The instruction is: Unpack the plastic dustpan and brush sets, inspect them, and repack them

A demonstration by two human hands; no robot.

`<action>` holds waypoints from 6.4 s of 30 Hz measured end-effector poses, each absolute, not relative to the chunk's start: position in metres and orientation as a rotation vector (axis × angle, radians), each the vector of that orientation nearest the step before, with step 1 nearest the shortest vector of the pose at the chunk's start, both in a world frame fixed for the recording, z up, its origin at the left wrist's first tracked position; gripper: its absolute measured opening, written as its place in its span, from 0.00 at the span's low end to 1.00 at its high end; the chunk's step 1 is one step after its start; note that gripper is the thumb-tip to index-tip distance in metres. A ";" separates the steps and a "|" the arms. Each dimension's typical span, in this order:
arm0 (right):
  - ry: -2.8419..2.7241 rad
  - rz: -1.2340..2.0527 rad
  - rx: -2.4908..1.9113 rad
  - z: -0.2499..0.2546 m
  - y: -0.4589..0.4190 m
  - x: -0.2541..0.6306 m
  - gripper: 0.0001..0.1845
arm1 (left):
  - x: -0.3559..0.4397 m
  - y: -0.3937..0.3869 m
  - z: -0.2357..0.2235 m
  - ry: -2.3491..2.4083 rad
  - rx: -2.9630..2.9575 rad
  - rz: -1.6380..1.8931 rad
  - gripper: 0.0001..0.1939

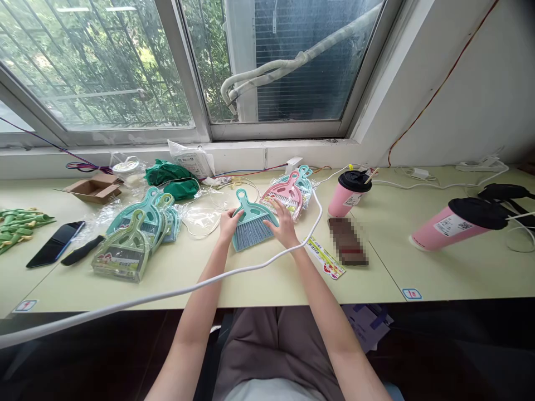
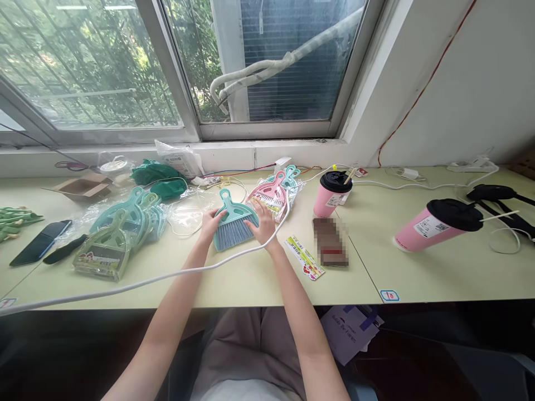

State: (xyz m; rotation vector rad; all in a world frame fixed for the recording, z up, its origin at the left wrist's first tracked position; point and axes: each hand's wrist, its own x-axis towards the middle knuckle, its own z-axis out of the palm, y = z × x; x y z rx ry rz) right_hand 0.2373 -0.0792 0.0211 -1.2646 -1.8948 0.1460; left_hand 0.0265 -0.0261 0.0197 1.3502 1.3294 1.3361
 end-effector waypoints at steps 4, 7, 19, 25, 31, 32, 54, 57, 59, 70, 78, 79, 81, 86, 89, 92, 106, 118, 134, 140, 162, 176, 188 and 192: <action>-2.209 -0.027 -1.099 0.015 -0.089 0.208 0.21 | 0.028 -0.025 0.018 1.257 1.388 1.349 0.19; -2.406 -0.057 -0.985 0.002 -0.092 0.191 0.21 | 0.027 -0.023 0.014 1.241 1.382 1.370 0.18; -2.334 0.121 -0.968 0.007 -0.111 0.177 0.16 | 0.019 -0.016 0.007 1.365 1.278 1.473 0.17; -2.243 -0.062 -0.934 0.006 -0.103 0.182 0.17 | 0.035 -0.027 0.018 1.217 1.293 1.374 0.16; -2.402 -0.041 -0.766 -0.009 -0.097 0.180 0.15 | 0.034 -0.028 0.021 1.239 1.218 1.424 0.16; -2.407 -0.011 -0.734 -0.010 -0.098 0.178 0.13 | 0.033 -0.027 0.020 1.255 1.202 1.437 0.17; -2.293 -0.187 -0.998 -0.005 -0.104 0.176 0.19 | 0.039 -0.032 0.026 1.214 1.266 1.399 0.18; -2.304 -0.179 -0.988 -0.004 -0.103 0.177 0.17 | 0.038 -0.031 0.025 1.216 1.271 1.400 0.17; -2.311 -0.172 -0.979 -0.004 -0.103 0.178 0.16 | 0.038 -0.031 0.025 1.222 1.262 1.404 0.17; -2.358 -0.127 -0.889 -0.001 -0.104 0.179 0.12 | 0.036 -0.030 0.025 1.250 1.255 1.420 0.17; -2.377 -0.091 -0.886 -0.003 -0.103 0.180 0.14 | 0.035 -0.028 0.023 1.269 1.248 1.432 0.18; -2.383 -0.081 -0.887 -0.003 -0.103 0.179 0.14 | 0.034 -0.028 0.022 1.270 1.244 1.434 0.17; -2.390 -0.066 -0.889 -0.004 -0.102 0.179 0.14 | 0.034 -0.028 0.022 1.265 1.236 1.438 0.17; -2.383 -0.067 -0.867 -0.009 -0.100 0.179 0.13 | 0.033 -0.028 0.021 1.258 1.225 1.441 0.17; -2.379 -0.073 -0.847 -0.012 -0.100 0.178 0.12 | 0.031 -0.026 0.020 1.266 1.220 1.460 0.18; -2.383 -0.046 -0.846 -0.013 -0.102 0.177 0.12 | 0.028 -0.023 0.018 1.263 1.199 1.497 0.18; -2.395 0.052 -0.968 0.008 -0.131 0.191 0.11 | 0.016 -0.008 0.006 1.337 1.095 1.640 0.18; -1.895 0.081 -1.926 0.002 -0.264 0.342 0.28 | 0.028 -0.009 0.009 1.352 1.087 1.566 0.20; -1.519 0.461 -2.011 0.016 -0.254 0.311 0.29 | 0.030 -0.010 0.005 1.354 1.133 1.592 0.22; -1.534 0.633 -1.818 0.025 -0.245 0.304 0.20 | 0.037 -0.015 0.007 1.334 1.174 1.678 0.20; -0.647 0.762 -1.260 0.002 -0.061 0.147 0.20 | 0.033 -0.029 0.019 1.359 0.902 1.981 0.19; -0.505 1.251 -0.887 -0.007 -0.064 0.143 0.28 | 0.060 -0.036 0.000 1.331 0.793 1.939 0.16; -0.512 0.906 -1.212 -0.006 -0.064 0.168 0.24 | 0.050 -0.034 0.005 1.483 0.847 2.000 0.16; -0.468 0.835 -1.069 0.011 -0.063 0.187 0.25 | 0.049 -0.032 0.004 1.522 0.845 2.004 0.18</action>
